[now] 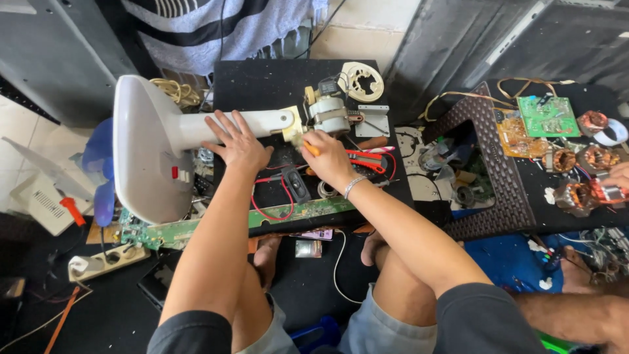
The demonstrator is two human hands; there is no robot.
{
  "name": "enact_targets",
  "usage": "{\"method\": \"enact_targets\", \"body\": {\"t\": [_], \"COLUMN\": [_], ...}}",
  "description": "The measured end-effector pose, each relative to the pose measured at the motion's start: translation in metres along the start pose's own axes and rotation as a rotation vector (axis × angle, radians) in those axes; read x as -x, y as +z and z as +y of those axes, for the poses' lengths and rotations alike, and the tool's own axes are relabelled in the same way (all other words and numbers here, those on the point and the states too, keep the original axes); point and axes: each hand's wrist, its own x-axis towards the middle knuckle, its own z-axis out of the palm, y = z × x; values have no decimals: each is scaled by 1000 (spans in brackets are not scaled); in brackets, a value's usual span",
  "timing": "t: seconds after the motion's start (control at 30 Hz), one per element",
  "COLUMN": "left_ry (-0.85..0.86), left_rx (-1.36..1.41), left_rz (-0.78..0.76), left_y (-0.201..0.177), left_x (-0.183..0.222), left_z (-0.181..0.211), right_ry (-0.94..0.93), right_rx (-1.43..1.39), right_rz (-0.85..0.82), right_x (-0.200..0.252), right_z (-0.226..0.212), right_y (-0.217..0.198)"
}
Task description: Repairing a fan by cleaning the motor with a brush and manipulating wires with pliers.
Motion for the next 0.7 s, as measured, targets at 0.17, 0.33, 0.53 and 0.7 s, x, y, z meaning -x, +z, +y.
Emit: {"method": "enact_targets", "body": {"t": [0.17,0.33,0.53,0.7], "left_ry": [21,17,19,8], "left_rx": [-10,9,19,8], "left_rz": [4,13,-10,-30], "left_y": [0,-1,0,-4], "left_x": [-6,-8,-6,-6], "left_z": [-4,6,-2,-1], "right_ry": [-60,-14,-7,-15], "right_rx": [-47,84,102,37], "right_rz": [-2,-4,7,44], "right_x": [-16,-12,-8,-12], "right_z": [-27,-7,2,-8], "right_y": [-10,-3,3,0]}}
